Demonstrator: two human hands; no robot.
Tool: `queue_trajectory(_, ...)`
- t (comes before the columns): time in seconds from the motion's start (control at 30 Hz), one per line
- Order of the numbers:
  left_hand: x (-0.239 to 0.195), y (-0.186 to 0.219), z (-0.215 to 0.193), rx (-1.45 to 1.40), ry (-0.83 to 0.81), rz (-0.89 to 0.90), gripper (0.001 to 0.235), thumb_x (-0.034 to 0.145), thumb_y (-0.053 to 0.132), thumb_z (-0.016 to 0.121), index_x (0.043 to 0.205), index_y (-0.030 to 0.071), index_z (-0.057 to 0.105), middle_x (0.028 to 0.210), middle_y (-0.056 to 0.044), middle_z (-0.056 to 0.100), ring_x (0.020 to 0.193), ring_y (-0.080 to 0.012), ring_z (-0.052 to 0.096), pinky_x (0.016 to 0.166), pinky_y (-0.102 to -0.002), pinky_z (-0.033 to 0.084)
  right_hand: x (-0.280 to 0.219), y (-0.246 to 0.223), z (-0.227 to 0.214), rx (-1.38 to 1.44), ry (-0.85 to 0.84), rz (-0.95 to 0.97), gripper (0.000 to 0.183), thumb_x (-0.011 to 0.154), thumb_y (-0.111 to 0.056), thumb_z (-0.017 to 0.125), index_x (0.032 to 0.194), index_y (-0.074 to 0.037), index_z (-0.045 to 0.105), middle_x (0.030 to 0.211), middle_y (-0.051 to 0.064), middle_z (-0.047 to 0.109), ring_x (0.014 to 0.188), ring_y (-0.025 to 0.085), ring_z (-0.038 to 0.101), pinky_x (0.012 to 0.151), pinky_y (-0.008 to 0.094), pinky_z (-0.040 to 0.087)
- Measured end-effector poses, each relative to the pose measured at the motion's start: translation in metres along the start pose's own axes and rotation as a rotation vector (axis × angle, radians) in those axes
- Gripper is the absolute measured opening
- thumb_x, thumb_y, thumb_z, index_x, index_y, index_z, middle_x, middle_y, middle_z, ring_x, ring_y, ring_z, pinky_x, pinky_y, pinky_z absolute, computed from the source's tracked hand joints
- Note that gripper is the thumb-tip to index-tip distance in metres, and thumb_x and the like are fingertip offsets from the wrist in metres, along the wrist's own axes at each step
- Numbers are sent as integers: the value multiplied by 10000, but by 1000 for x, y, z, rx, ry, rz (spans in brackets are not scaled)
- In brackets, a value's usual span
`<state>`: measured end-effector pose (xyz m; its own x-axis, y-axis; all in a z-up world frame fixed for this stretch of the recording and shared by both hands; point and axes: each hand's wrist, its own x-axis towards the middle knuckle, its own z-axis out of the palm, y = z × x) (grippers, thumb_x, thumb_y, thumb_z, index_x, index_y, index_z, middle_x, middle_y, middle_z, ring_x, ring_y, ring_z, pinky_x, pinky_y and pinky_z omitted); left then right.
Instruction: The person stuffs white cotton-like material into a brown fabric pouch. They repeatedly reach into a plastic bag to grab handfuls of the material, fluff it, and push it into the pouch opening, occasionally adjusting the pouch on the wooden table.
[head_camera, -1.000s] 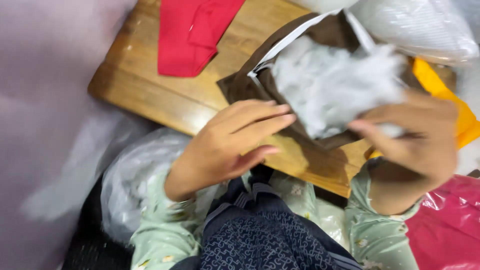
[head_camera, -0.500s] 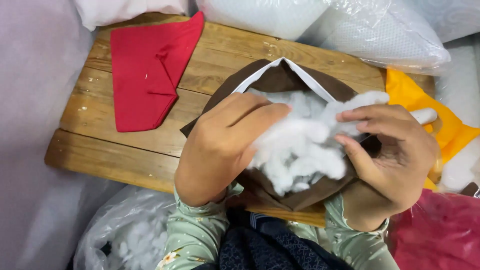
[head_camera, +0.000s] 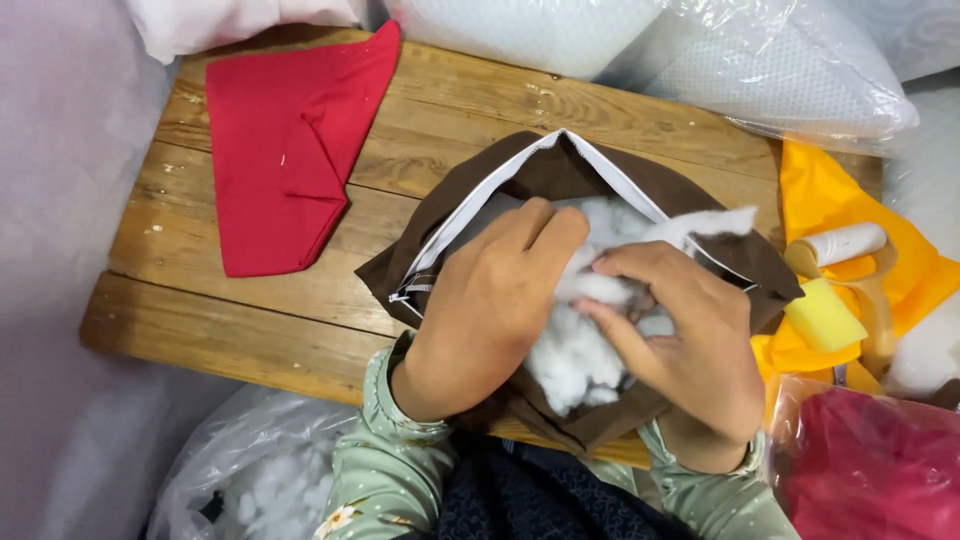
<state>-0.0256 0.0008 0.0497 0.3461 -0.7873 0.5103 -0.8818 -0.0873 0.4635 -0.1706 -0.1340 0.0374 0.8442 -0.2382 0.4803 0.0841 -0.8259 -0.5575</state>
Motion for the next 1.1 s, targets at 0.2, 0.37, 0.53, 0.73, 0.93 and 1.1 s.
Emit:
queue_trajectory(0.2,-10,-17,-19,148,-2,-34,112,915,96,665,997,111,590,840,-56,582,813,-304,570,643,-447,457,-16,14,-13,121,233,157,177,905,176,633,1014,39,653,913,96,677,754,131,590,701,235,448)
queue_trajectory(0.37,-7,-15,-36,-56,11,44,249,1050,160,614,1260,27,610,1168,-139,664,1009,-353,605,904,-448,495,-13,13,-11,285,471,104,61,996,116,649,985,107,590,895,259,651,757,287,699,686,320,636)
queue_trajectory(0.53,-2,1,-19,-151,-188,312,469,897,102,884,1289,72,627,1497,-217,490,1048,-365,575,901,-486,511,-19,16,-15,85,502,212,241,1037,180,735,1202,232,566,1185,345,561,1060,401,699,1011,438,633)
queue_trajectory(0.73,-12,-14,34,176,-252,108,182,831,215,663,670,129,670,794,-60,617,864,-324,599,524,-422,493,3,24,-35,-271,-31,150,494,963,-172,748,1405,21,636,1321,173,681,1228,319,636,1077,392,459)
queue_trajectory(0.93,-9,-29,4,273,-52,0,62,922,112,619,866,89,634,908,-85,600,860,-313,527,679,-453,477,-12,16,-34,-247,225,35,106,974,184,726,1070,144,745,995,259,711,923,343,679,863,409,503)
queue_trajectory(1.1,-6,-13,-20,-99,-163,153,843,915,252,771,1587,76,294,1620,-218,434,1437,-403,514,1223,-529,456,-15,15,-10,20,428,-80,391,881,-89,862,1081,40,552,1084,262,704,1026,324,687,934,384,531)
